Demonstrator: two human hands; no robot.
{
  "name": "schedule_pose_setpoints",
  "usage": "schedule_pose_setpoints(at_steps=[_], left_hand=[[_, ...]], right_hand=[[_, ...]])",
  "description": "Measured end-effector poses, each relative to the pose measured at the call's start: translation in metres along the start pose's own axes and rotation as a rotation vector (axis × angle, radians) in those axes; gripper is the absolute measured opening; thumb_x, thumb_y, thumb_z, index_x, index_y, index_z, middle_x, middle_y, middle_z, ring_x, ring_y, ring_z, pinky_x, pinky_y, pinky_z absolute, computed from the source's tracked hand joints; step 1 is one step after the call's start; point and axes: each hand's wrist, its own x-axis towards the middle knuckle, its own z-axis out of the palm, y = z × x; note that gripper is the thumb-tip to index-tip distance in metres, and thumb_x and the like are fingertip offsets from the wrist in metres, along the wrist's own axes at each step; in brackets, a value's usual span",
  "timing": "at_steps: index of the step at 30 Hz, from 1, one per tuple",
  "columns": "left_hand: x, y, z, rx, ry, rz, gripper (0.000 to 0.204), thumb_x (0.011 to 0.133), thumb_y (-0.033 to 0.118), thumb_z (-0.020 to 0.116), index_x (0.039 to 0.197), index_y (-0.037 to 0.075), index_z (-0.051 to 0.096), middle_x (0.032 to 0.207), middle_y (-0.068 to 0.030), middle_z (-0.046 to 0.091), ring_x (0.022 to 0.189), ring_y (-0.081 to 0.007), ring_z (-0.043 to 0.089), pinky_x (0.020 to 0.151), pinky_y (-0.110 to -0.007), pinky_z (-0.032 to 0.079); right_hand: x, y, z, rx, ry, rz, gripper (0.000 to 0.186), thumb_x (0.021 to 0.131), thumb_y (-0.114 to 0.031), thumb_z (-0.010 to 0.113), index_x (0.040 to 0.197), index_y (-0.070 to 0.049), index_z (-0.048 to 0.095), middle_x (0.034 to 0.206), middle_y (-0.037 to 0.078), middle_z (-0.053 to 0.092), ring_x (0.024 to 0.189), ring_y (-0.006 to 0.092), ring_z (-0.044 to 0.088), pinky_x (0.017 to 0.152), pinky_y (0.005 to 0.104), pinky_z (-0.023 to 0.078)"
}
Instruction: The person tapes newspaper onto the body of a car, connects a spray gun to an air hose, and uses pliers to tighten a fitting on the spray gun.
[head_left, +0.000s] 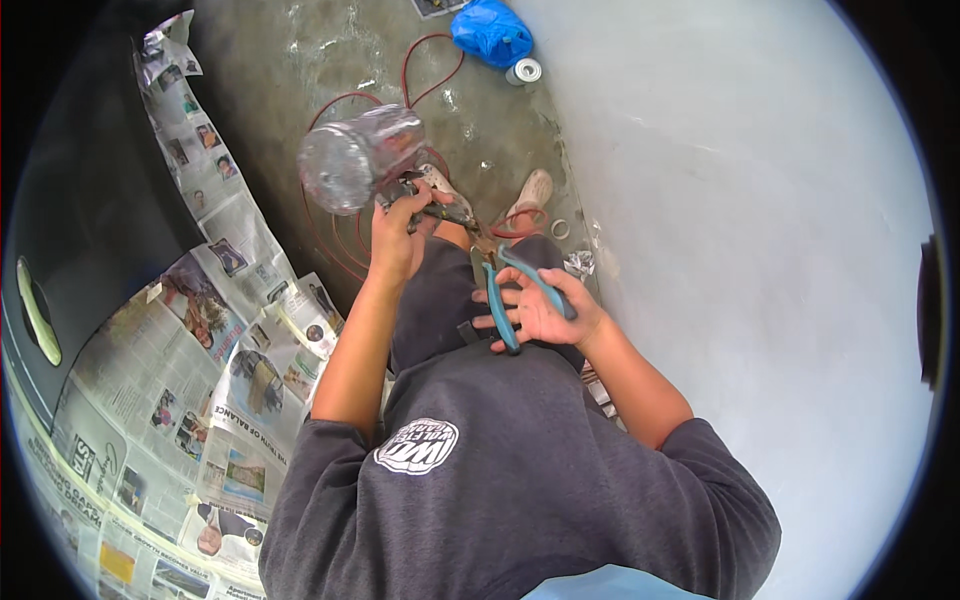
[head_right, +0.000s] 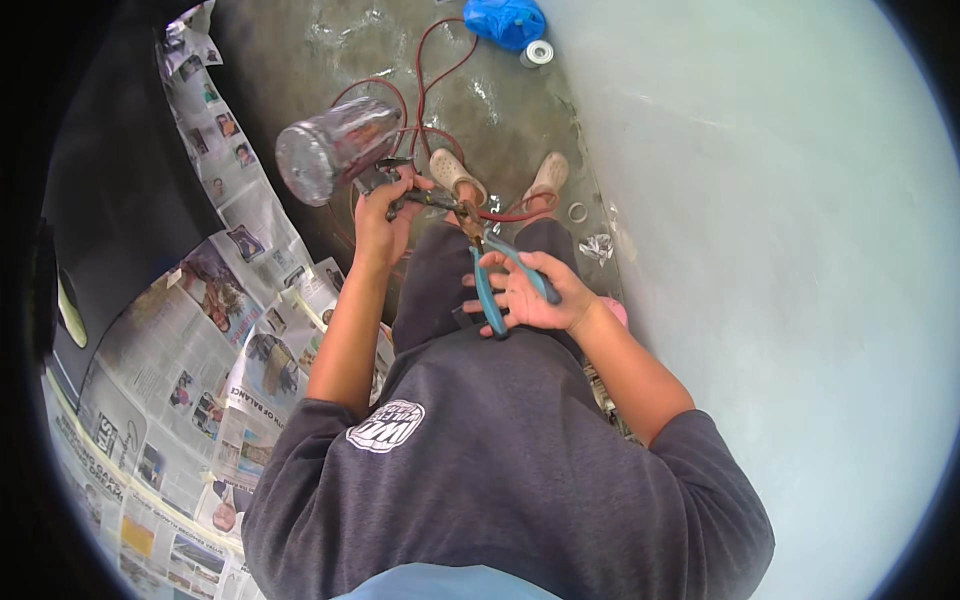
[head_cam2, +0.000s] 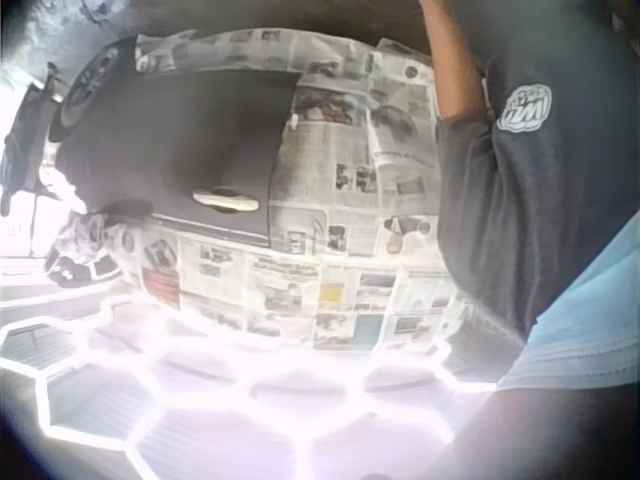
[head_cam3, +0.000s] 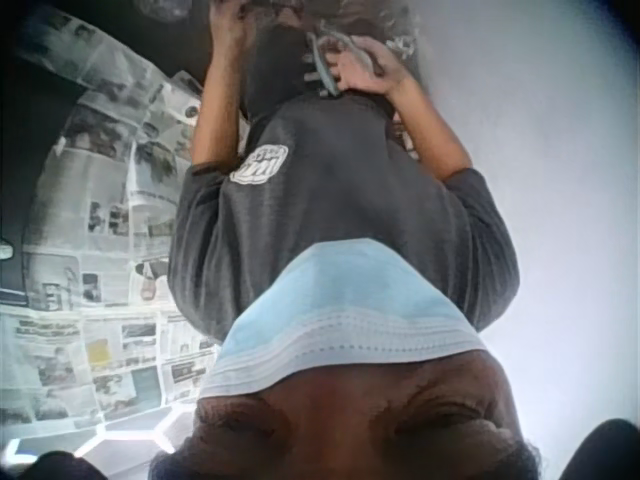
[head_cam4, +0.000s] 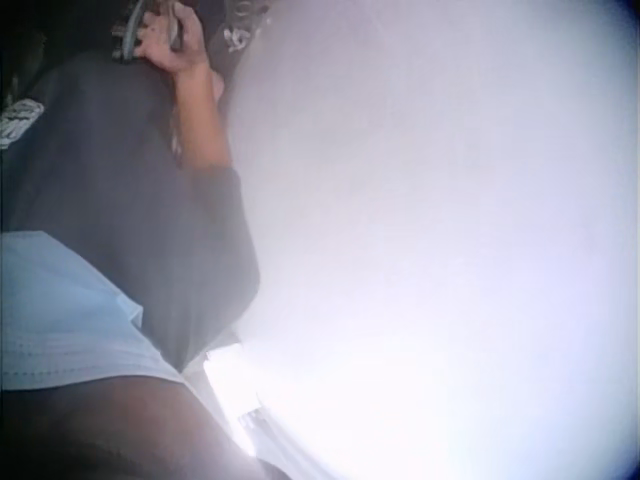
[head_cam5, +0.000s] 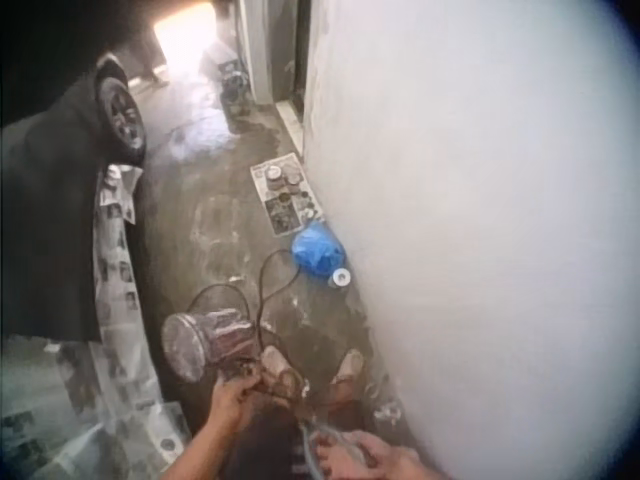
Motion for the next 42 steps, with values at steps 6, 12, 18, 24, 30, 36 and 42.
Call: schedule_pose_setpoints(at_steps=[6, 12, 18, 24, 30, 36, 42], left_hand=[[0.003, -0.029, -0.005, 0.039, -0.071, 0.012, 0.024, 0.082, 0.004, 0.052, 0.105, 0.0, 0.057, 0.102, -0.0106, 0.06, 0.105, -0.0272, 0.062, 0.097, -0.047, 0.047], [0.007, -0.028, 0.039, 0.002, 0.022, -0.12, 0.051, 0.081, 0.003, 0.054, 0.131, 0.003, 0.048, 0.097, -0.0098, 0.058, 0.105, -0.0302, 0.061, 0.109, -0.055, 0.039], [0.023, -0.052, 0.046, -0.127, -0.062, 0.001, 0.047, 0.095, 0.025, 0.06, 0.136, 0.006, 0.046, 0.087, -0.0048, 0.052, 0.087, -0.0229, 0.057, 0.114, -0.06, 0.032], [0.031, -0.046, 0.08, -0.012, 0.041, 0.03, 0.015, 0.092, 0.02, 0.057, 0.09, 0.005, 0.056, 0.083, -0.0035, 0.05, 0.077, -0.0168, 0.049, 0.101, -0.043, 0.041], [0.035, -0.059, 0.081, -0.2, 0.081, 0.07, 0.007, 0.089, 0.006, 0.055, 0.094, 0.002, 0.057, 0.084, -0.0032, 0.052, 0.081, -0.0164, 0.047, 0.095, -0.038, 0.041], [0.043, -0.047, 0.087, -0.155, 0.229, 0.021, 0.01, 0.09, 0.005, 0.055, 0.099, 0.001, 0.058, 0.091, -0.0039, 0.054, 0.083, -0.0188, 0.049, 0.096, -0.038, 0.041], [0.083, -0.033, 0.078, -0.011, 0.209, 0.29, 0.024, 0.087, -0.002, 0.056, 0.111, -0.001, 0.056, 0.092, -0.0057, 0.056, 0.085, -0.0204, 0.055, 0.108, -0.046, 0.041]], right_hand=[[-0.005, -0.032, -0.001, 0.091, 0.143, 0.156, 0.047, 0.095, -0.037, 0.051, 0.135, -0.012, 0.048, 0.141, 0.025, 0.047, 0.129, 0.0446, 0.05, 0.099, 0.0647, 0.044], [-0.032, -0.053, -0.028, 0.171, 0.268, 0.232, 0.052, 0.094, -0.031, 0.054, 0.141, -0.011, 0.044, 0.14, 0.025, 0.047, 0.13, 0.0428, 0.05, 0.097, 0.0607, 0.047], [-0.047, -0.064, -0.027, 0.03, 0.214, 0.313, 0.088, 0.075, -0.025, 0.064, 0.153, -0.011, 0.025, 0.151, 0.024, 0.039, 0.134, 0.0394, 0.047, 0.108, 0.0477, 0.04], [-0.047, -0.064, -0.033, 0.047, 0.159, 0.249, 0.085, 0.078, -0.028, 0.059, 0.154, -0.01, 0.024, 0.141, 0.02, 0.045, 0.124, 0.0334, 0.052, 0.104, 0.0449, 0.04], [-0.046, -0.066, -0.039, 0.014, 0.195, 0.22, 0.086, 0.078, -0.029, 0.059, 0.154, -0.01, 0.024, 0.133, 0.017, 0.049, 0.12, 0.0303, 0.053, 0.102, 0.0427, 0.042], [-0.038, -0.078, -0.034, -0.001, 0.203, 0.239, 0.092, 0.073, -0.026, 0.064, 0.154, -0.008, 0.024, 0.143, 0.017, 0.045, 0.13, 0.033, 0.049, 0.102, 0.0415, 0.043], [-0.03, -0.117, -0.026, -0.184, 0.205, 0.261, 0.074, 0.082, -0.013, 0.055, 0.152, -0.003, 0.032, 0.138, 0.012, 0.045, 0.124, 0.0195, 0.049, 0.096, 0.0349, 0.047]])
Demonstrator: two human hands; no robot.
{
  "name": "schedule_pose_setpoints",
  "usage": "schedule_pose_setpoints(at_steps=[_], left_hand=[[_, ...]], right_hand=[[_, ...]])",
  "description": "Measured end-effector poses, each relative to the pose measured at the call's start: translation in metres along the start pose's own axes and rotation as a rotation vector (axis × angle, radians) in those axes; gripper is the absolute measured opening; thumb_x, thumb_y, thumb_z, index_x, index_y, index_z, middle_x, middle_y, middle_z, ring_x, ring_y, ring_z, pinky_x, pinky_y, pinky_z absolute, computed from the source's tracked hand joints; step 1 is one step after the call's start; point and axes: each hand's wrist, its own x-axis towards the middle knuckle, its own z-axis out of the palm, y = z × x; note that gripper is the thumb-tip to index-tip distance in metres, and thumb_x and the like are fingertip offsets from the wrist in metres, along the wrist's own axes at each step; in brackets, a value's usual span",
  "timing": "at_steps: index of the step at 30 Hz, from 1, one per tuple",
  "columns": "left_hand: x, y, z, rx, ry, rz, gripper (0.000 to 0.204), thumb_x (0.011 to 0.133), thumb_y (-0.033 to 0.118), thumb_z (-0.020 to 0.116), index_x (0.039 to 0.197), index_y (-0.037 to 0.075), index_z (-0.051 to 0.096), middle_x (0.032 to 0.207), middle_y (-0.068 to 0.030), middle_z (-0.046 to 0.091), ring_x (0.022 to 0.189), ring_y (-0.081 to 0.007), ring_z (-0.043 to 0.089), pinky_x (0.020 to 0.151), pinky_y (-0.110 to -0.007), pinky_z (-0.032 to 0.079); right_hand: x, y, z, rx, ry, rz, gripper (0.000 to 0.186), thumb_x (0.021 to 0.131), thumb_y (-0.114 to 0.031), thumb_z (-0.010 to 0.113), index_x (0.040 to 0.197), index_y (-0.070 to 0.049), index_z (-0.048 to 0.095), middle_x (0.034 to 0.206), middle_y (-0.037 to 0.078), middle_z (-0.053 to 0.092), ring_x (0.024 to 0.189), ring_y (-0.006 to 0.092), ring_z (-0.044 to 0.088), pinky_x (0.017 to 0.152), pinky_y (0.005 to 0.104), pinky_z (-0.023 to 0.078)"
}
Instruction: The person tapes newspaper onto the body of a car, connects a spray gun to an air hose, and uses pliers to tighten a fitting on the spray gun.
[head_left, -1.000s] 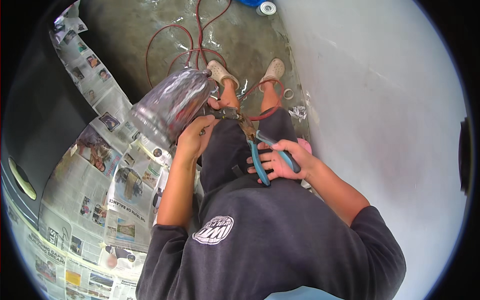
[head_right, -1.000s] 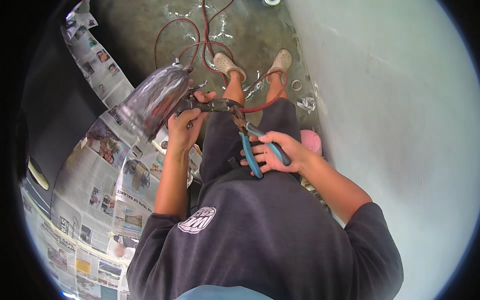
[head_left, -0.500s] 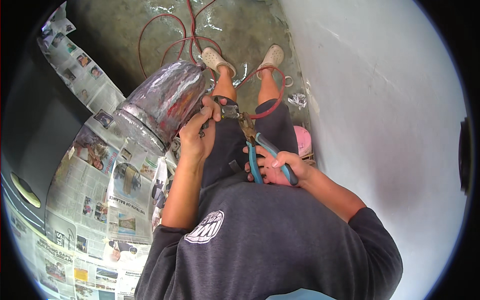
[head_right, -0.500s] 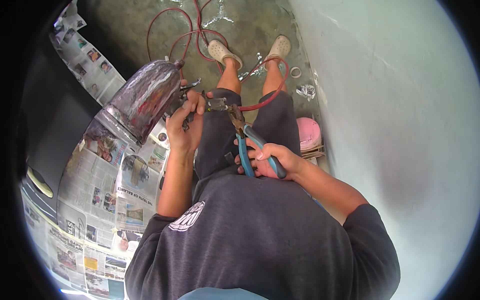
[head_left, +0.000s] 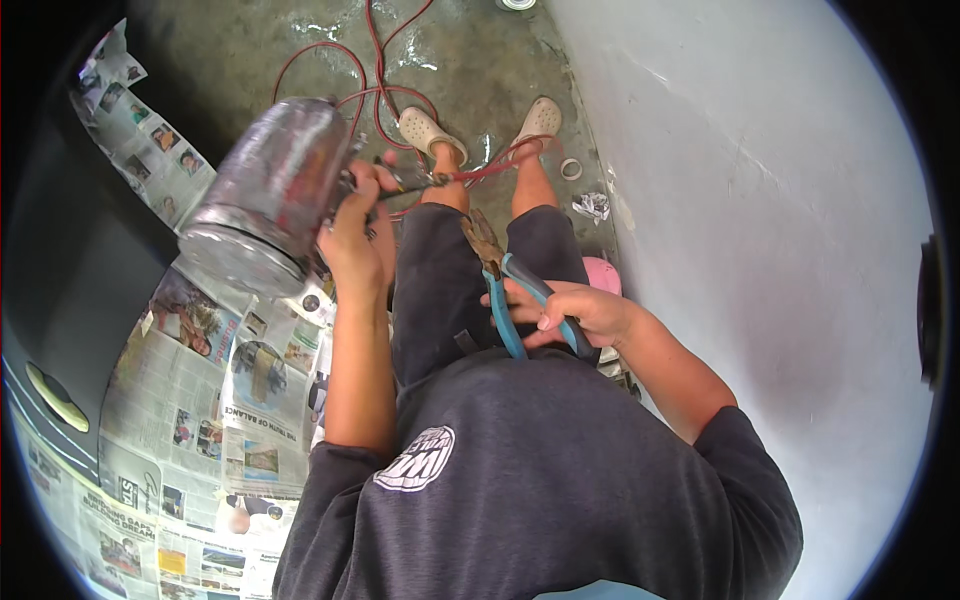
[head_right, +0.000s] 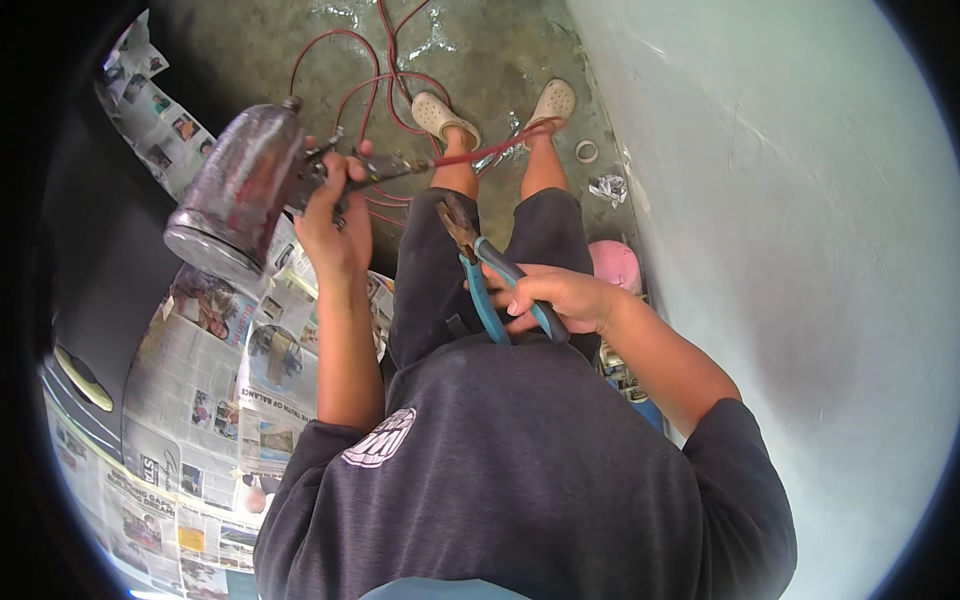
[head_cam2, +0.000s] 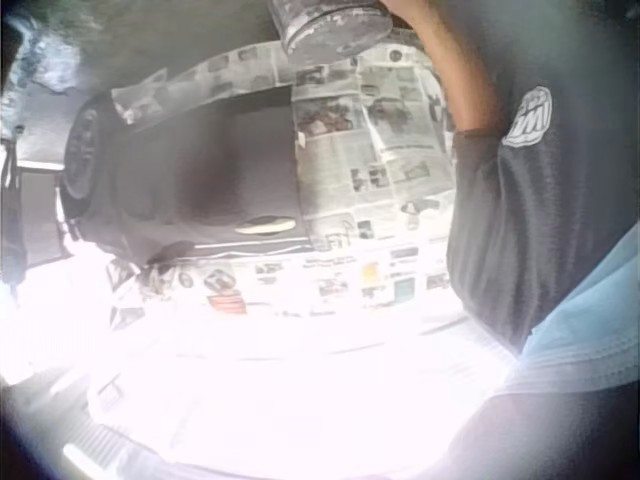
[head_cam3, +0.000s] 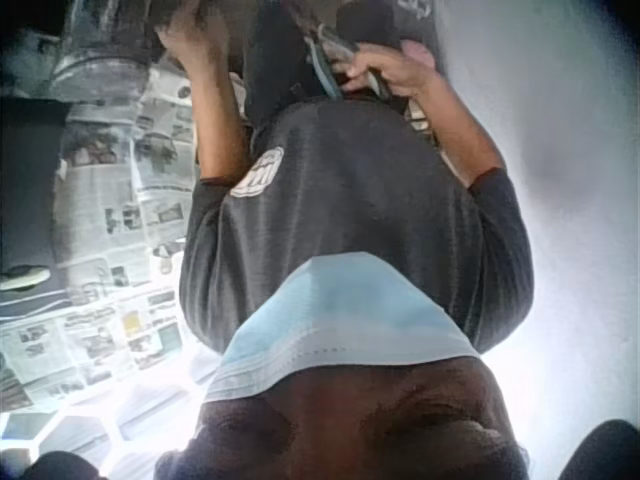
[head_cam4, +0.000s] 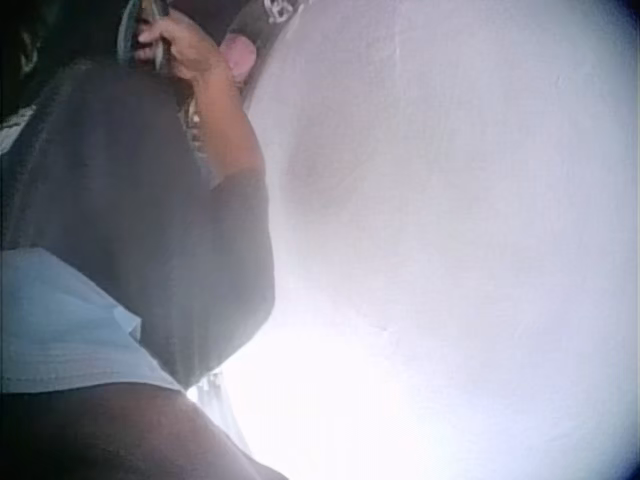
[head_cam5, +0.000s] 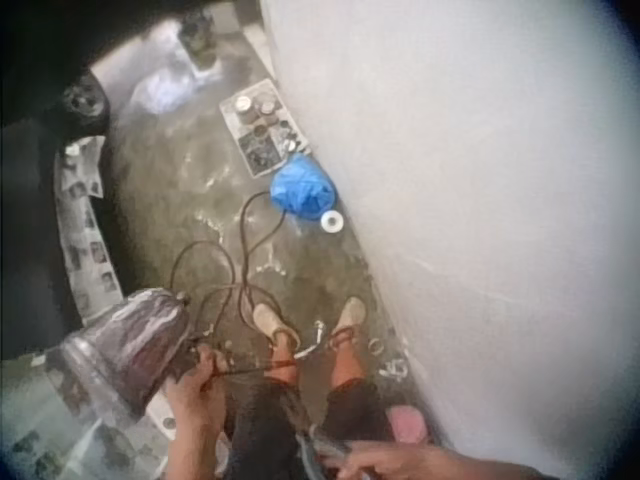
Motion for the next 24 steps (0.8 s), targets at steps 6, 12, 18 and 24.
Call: schedule_pose_setpoints(at_steps=[6, 12, 18, 24], left_hand=[[0.009, 0.005, -0.025, -0.104, -0.008, -0.042, 0.045, 0.09, -0.004, 0.055, 0.133, 0.002, 0.047, 0.092, -0.0082, 0.058, 0.088, -0.0226, 0.06, 0.11, -0.058, 0.037], [-0.009, 0.017, -0.048, -0.079, 0.032, -0.055, 0.042, 0.093, -0.003, 0.052, 0.134, 0.001, 0.046, 0.101, -0.0106, 0.064, 0.104, -0.0276, 0.064, 0.108, -0.055, 0.039], [-0.02, 0.053, -0.056, 0.042, 0.199, -0.095, 0.037, 0.102, 0.017, 0.051, 0.137, 0.012, 0.039, 0.119, -0.0139, 0.063, 0.126, -0.0335, 0.059, 0.095, -0.057, 0.048], [-0.011, 0.097, -0.047, -0.063, 0.326, 0.135, 0.045, 0.098, 0.014, 0.057, 0.137, 0.014, 0.034, 0.122, -0.0123, 0.059, 0.119, -0.0291, 0.062, 0.094, -0.062, 0.045]], right_hand=[[0.005, -0.024, -0.003, -0.388, 0.394, -0.048, 0.057, 0.085, -0.01, 0.055, 0.14, 0.001, 0.046, 0.116, 0.011, 0.053, 0.11, 0.0153, 0.055, 0.082, 0.0264, 0.052], [-0.02, -0.02, 0.016, -0.354, 0.295, -0.369, 0.078, 0.075, -0.007, 0.057, 0.15, 0.002, 0.035, 0.14, 0.021, 0.05, 0.132, 0.0312, 0.05, 0.112, 0.0463, 0.04], [-0.082, -0.009, 0.071, -0.24, -0.019, -0.362, 0.096, 0.066, -0.02, 0.068, 0.151, 0.005, 0.03, 0.145, 0.032, 0.045, 0.138, 0.0466, 0.043, 0.113, 0.0598, 0.035], [-0.128, 0.006, 0.111, -0.306, -0.141, -0.652, 0.091, 0.066, -0.014, 0.064, 0.15, -0.003, 0.033, 0.148, 0.03, 0.04, 0.136, 0.0488, 0.044, 0.106, 0.0658, 0.04]])
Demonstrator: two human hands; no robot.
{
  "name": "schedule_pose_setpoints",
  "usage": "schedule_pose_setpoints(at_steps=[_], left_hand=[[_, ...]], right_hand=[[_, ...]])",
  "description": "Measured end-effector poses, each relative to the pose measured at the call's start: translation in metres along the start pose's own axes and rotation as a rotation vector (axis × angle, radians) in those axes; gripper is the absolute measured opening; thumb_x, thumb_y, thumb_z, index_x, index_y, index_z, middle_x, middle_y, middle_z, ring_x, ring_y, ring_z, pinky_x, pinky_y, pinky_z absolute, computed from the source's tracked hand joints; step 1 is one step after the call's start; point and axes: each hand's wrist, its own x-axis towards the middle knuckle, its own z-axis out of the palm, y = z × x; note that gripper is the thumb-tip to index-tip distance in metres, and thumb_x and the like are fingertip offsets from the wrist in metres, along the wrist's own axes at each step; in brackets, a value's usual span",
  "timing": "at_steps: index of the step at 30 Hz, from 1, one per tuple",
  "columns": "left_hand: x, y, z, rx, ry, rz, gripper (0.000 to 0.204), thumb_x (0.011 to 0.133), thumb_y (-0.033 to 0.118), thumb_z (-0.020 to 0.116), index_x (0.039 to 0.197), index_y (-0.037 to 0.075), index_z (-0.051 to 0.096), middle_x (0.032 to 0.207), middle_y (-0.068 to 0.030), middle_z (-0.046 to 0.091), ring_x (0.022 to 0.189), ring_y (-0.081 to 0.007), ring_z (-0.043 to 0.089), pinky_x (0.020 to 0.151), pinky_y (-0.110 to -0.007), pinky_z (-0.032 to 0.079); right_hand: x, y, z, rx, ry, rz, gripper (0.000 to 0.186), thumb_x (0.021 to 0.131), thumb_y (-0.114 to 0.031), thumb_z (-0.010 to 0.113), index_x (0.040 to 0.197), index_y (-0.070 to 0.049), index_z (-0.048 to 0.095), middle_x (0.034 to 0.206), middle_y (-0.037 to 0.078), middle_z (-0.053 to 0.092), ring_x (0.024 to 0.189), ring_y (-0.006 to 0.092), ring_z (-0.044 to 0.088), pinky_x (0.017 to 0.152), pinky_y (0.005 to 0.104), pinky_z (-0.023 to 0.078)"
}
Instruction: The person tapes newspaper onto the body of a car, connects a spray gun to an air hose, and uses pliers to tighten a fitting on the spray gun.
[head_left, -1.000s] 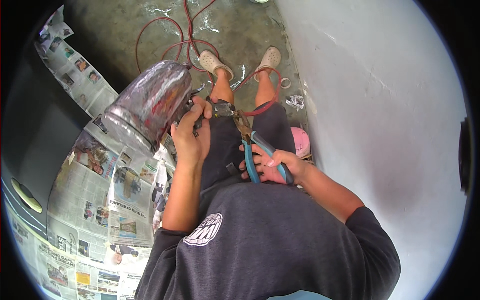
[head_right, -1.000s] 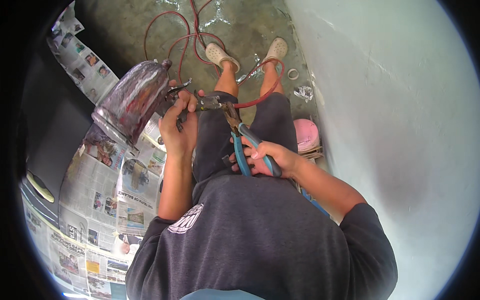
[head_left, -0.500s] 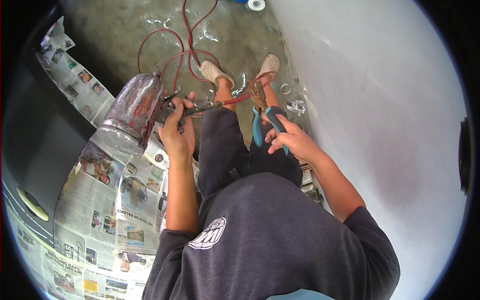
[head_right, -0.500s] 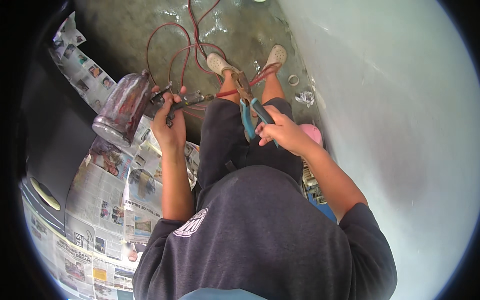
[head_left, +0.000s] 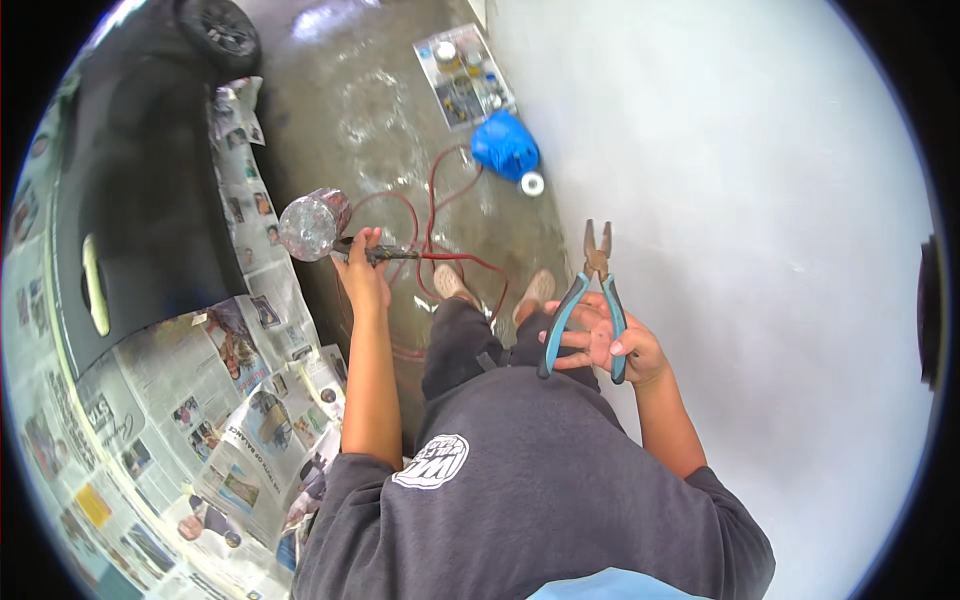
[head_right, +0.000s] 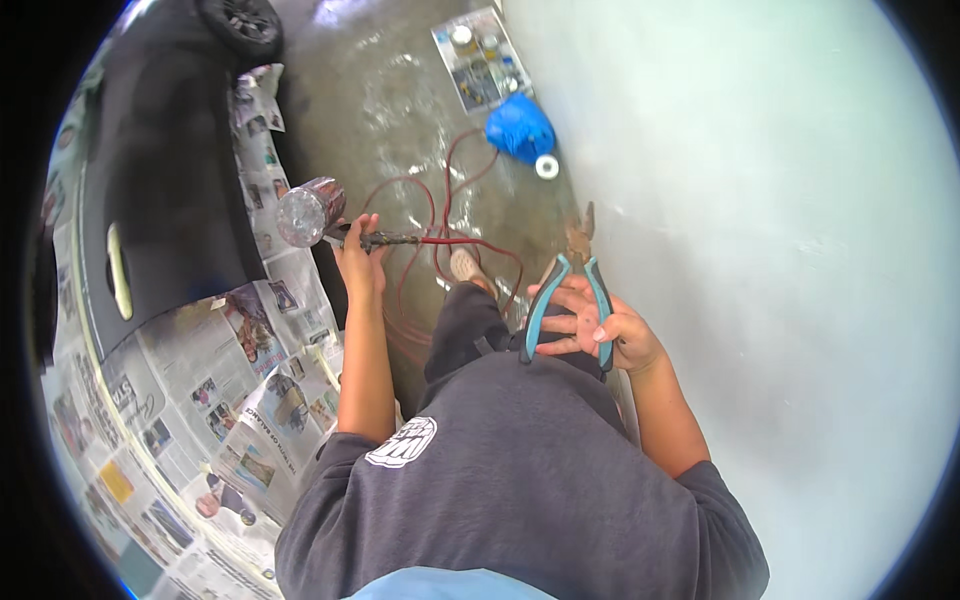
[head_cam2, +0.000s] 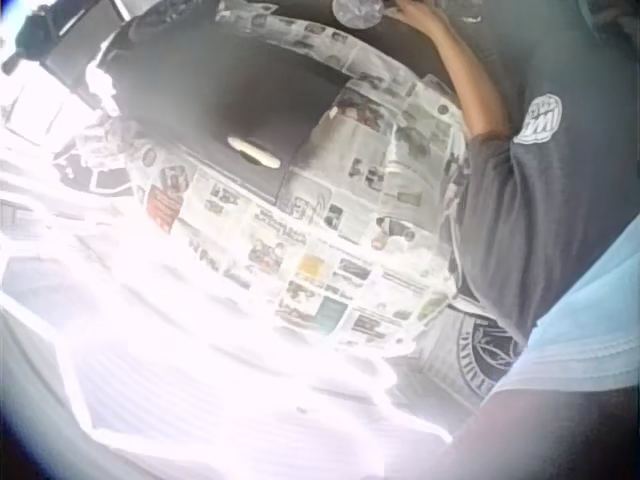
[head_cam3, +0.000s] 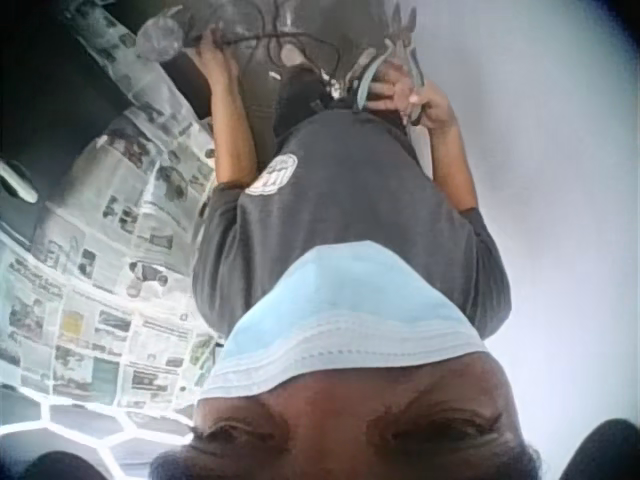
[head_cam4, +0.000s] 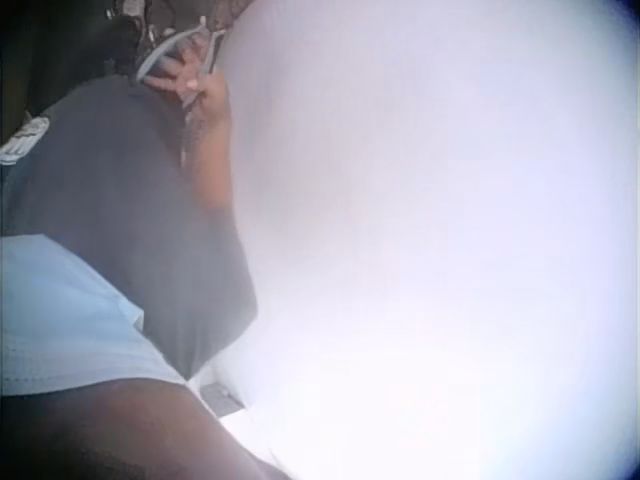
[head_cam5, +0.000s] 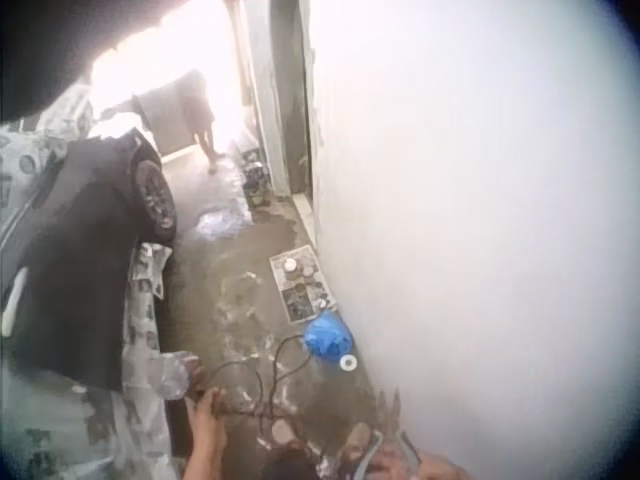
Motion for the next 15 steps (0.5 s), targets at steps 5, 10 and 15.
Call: schedule_pose_setpoints(at_steps=[5, 10, 15], left_hand=[[0.056, 0.031, 0.011, -0.064, -0.04, 0.208, 0.053, 0.096, 0.011, 0.059, 0.14, 0.014, 0.03, 0.124, -0.0114, 0.057, 0.113, -0.0254, 0.064, 0.092, -0.065, 0.044], [0.143, 0.091, 0.047, -0.134, -0.069, 0.504, 0.057, 0.094, 0.007, 0.062, 0.141, 0.006, 0.031, 0.121, -0.0103, 0.055, 0.098, -0.0204, 0.063, 0.086, -0.044, 0.051], [0.282, 0.162, 0.045, -0.04, -0.128, 0.515, 0.058, 0.092, 0.0, 0.063, 0.141, 0.001, 0.032, 0.118, -0.0107, 0.053, 0.09, -0.0181, 0.063, 0.084, -0.033, 0.055]], right_hand=[[0.002, -0.03, 0.007, -0.093, -0.143, -0.13, 0.087, 0.068, -0.01, 0.06, 0.15, -0.008, 0.034, 0.149, 0.028, 0.04, 0.139, 0.0506, 0.039, 0.105, 0.0685, 0.04], [0.046, -0.069, 0.026, -0.199, -0.171, -0.156, 0.08, 0.072, -0.011, 0.06, 0.149, -0.008, 0.035, 0.134, 0.022, 0.05, 0.126, 0.0445, 0.052, 0.097, 0.0619, 0.05], [0.133, -0.053, 0.004, -0.195, 0.178, -0.151, 0.076, 0.075, -0.006, 0.056, 0.147, -0.009, 0.033, 0.123, 0.016, 0.054, 0.106, 0.0366, 0.061, 0.083, 0.052, 0.056]])
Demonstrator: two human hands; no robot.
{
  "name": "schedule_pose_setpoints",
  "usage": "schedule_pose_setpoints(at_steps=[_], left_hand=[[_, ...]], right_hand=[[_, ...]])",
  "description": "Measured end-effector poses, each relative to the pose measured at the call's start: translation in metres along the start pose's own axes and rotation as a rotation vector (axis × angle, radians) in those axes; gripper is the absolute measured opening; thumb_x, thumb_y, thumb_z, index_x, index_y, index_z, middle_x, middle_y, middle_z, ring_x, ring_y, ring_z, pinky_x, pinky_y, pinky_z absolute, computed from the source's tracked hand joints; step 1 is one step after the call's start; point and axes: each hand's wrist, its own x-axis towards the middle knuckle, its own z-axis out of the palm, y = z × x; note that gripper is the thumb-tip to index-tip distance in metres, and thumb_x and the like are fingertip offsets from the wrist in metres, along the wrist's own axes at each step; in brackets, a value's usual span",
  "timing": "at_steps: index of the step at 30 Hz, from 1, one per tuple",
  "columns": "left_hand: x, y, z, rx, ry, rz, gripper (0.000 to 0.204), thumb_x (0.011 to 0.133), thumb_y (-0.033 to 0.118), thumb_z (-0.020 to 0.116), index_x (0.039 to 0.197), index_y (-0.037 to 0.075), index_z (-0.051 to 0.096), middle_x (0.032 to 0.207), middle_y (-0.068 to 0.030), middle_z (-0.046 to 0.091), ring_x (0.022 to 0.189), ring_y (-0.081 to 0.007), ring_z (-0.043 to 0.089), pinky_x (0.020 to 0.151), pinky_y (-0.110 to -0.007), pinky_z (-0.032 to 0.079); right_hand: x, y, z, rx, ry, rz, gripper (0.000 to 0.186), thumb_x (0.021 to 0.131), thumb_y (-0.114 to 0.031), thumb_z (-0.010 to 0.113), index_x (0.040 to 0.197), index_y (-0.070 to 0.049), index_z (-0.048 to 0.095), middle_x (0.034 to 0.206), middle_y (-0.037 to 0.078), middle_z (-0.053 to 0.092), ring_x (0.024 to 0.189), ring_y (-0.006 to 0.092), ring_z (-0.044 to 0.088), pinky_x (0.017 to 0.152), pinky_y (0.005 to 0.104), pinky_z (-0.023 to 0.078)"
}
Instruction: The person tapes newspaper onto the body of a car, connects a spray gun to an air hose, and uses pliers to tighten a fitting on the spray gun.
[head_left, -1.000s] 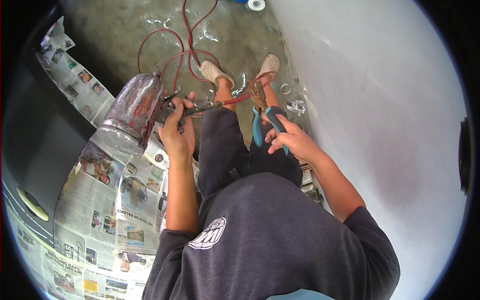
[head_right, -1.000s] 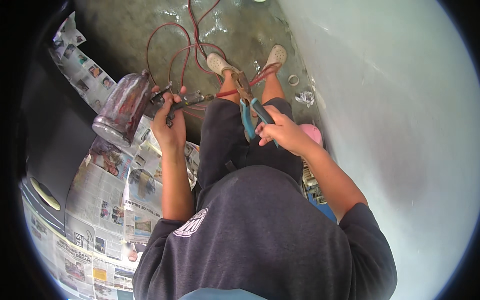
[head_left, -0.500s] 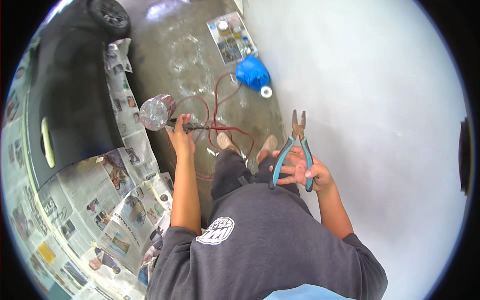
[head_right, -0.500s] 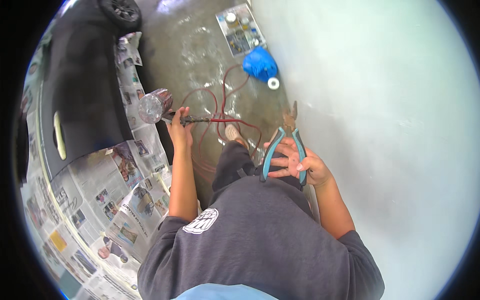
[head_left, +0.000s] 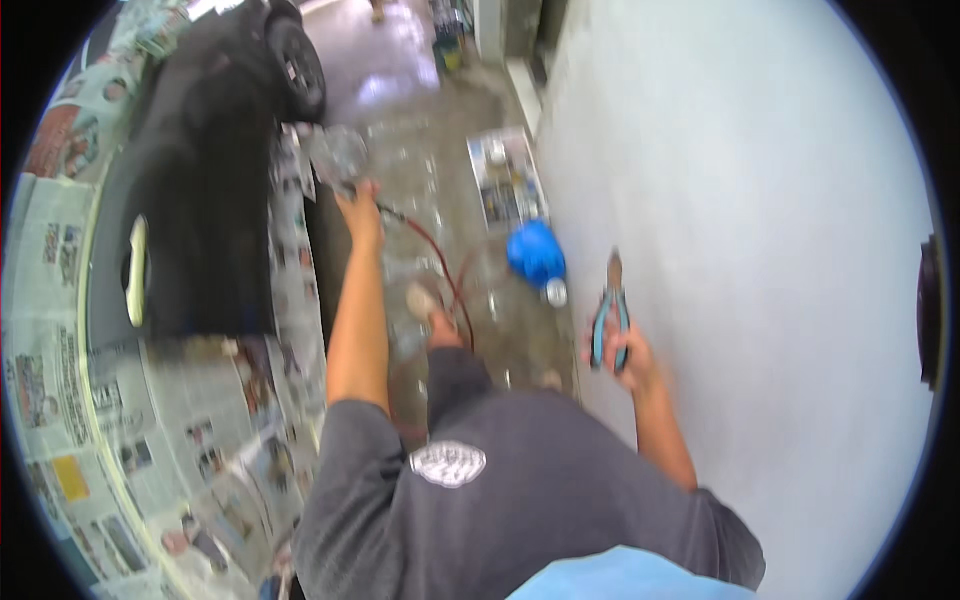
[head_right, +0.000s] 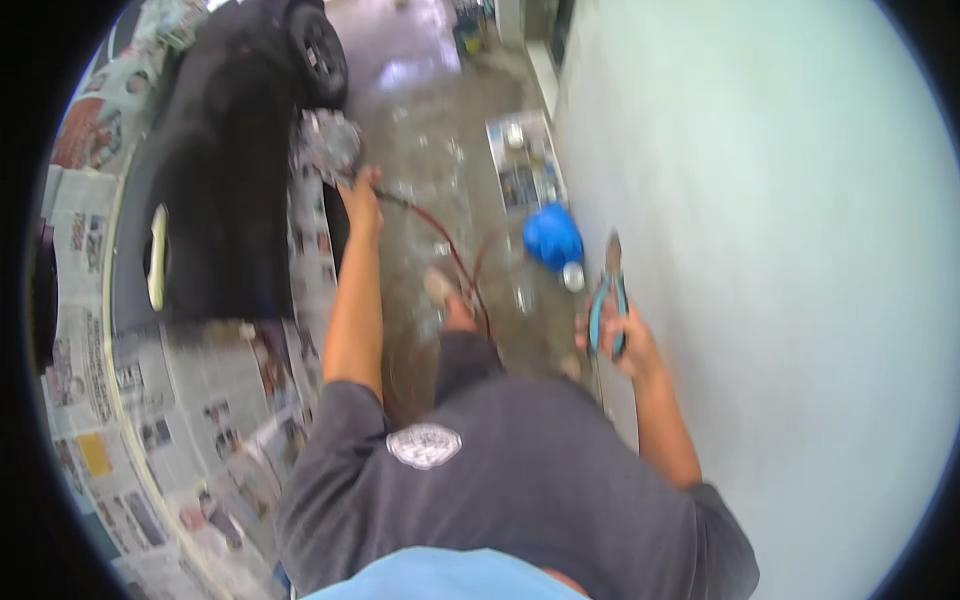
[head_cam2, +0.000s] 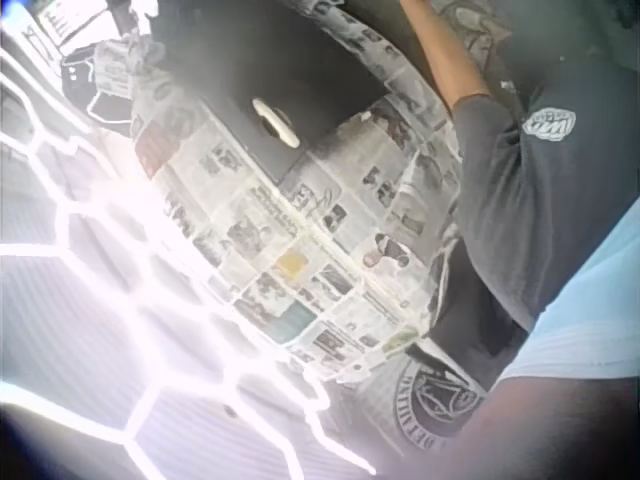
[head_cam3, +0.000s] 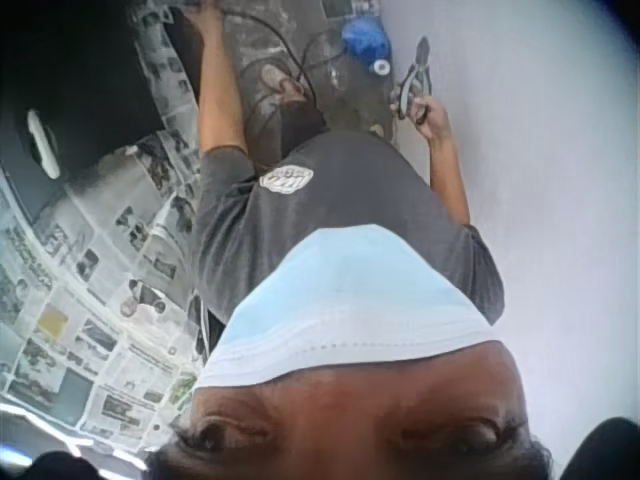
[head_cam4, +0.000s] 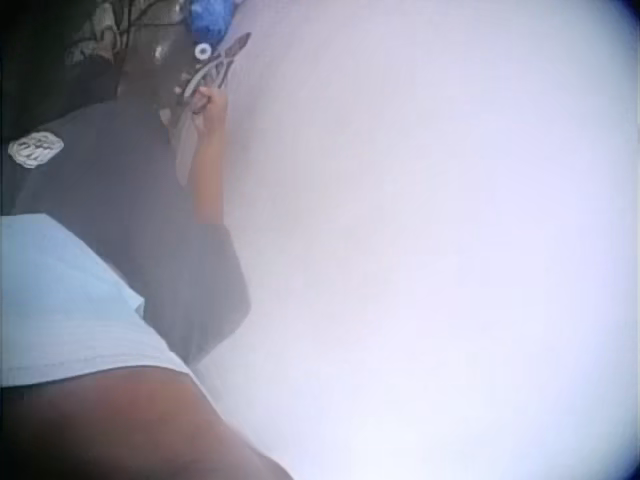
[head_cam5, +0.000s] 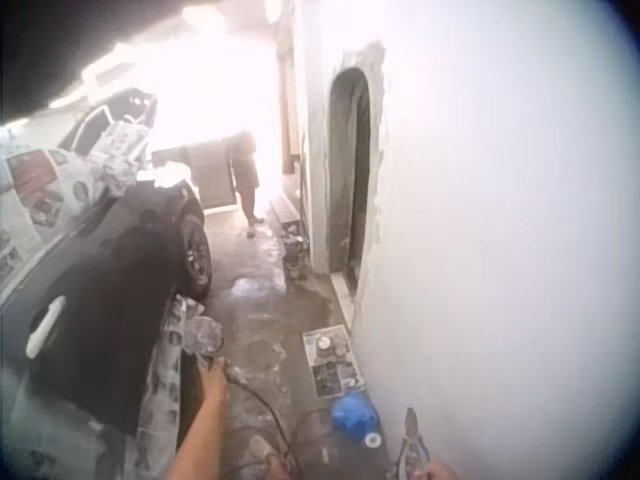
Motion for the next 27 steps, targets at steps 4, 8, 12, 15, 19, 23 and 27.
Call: schedule_pose_setpoints(at_steps=[4, 8, 12, 15, 19, 23, 27], left_hand=[[0.089, -0.005, 0.022, -0.071, 0.037, 0.077, 0.056, 0.094, 0.0, 0.06, 0.141, -0.001, 0.03, 0.117, -0.0119, 0.053, 0.093, -0.0201, 0.065, 0.088, -0.033, 0.054], [0.184, -0.021, 0.055, -0.062, -0.033, -0.037, 0.055, 0.096, 0.004, 0.059, 0.141, -0.002, 0.028, 0.115, -0.0124, 0.054, 0.097, -0.0213, 0.066, 0.092, -0.034, 0.053], [0.275, -0.01, 0.057, -0.118, -0.069, -0.054, 0.055, 0.098, 0.005, 0.058, 0.142, -0.004, 0.026, 0.114, -0.0125, 0.054, 0.099, -0.0214, 0.065, 0.093, -0.034, 0.052], [0.325, -0.018, 0.06, -0.167, -0.063, -0.012, 0.057, 0.099, 0.005, 0.057, 0.144, -0.005, 0.025, 0.115, -0.0137, 0.054, 0.101, -0.0212, 0.065, 0.094, -0.033, 0.051], [0.373, -0.029, 0.071, 0.071, -0.04, 0.069, 0.062, 0.097, 0.011, 0.06, 0.146, -0.005, 0.025, 0.124, -0.0169, 0.055, 0.104, -0.0222, 0.064, 0.097, -0.034, 0.049], [0.39, -0.048, 0.087, 0.06, -0.121, -0.167, 0.066, 0.094, 0.015, 0.063, 0.147, -0.005, 0.029, 0.129, -0.017, 0.057, 0.106, -0.0242, 0.064, 0.098, -0.034, 0.046], [0.46, -0.052, 0.07, 0.114, -0.061, -0.147, 0.051, 0.093, 0.015, 0.062, 0.137, 0.002, 0.039, 0.115, -0.0119, 0.064, 0.104, -0.0219, 0.065, 0.088, -0.036, 0.049]], right_hand=[[0.078, 0.03, -0.011, 0.005, 0.321, -0.066, 0.074, 0.076, -0.004, 0.053, 0.146, -0.011, 0.031, 0.12, 0.018, 0.051, 0.096, 0.0346, 0.062, 0.076, 0.0489, 0.058], [0.113, 0.06, -0.029, -0.125, 0.715, -0.046, 0.058, 0.076, -0.004, 0.05, 0.132, -0.01, 0.038, 0.11, 0.017, 0.049, 0.086, 0.0324, 0.063, 0.063, 0.0438, 0.059], [0.131, 0.104, -0.011, -0.143, 0.958, 0.004, 0.049, 0.077, -0.005, 0.049, 0.125, -0.011, 0.04, 0.101, 0.014, 0.047, 0.081, 0.031, 0.063, 0.059, 0.0425, 0.059], [0.143, 0.131, 0.015, -0.135, 1.052, 0.033, 0.043, 0.079, -0.006, 0.049, 0.121, -0.01, 0.041, 0.099, 0.013, 0.048, 0.078, 0.031, 0.064, 0.057, 0.0424, 0.059], [0.175, 0.137, 0.036, -0.106, 1.077, 0.047, 0.038, 0.081, -0.008, 0.049, 0.119, -0.009, 0.041, 0.095, 0.013, 0.051, 0.077, 0.0315, 0.066, 0.056, 0.0425, 0.06], [0.236, 0.105, 0.049, -0.148, 0.984, -0.019, 0.038, 0.085, -0.007, 0.047, 0.122, -0.007, 0.041, 0.1, 0.016, 0.053, 0.085, 0.0335, 0.067, 0.06, 0.0441, 0.061], [0.354, 0.045, 0.083, -0.283, 0.851, 0.004, 0.043, 0.086, -0.007, 0.048, 0.129, -0.006, 0.044, 0.107, 0.015, 0.058, 0.084, 0.029, 0.068, 0.06, 0.0396, 0.06]])
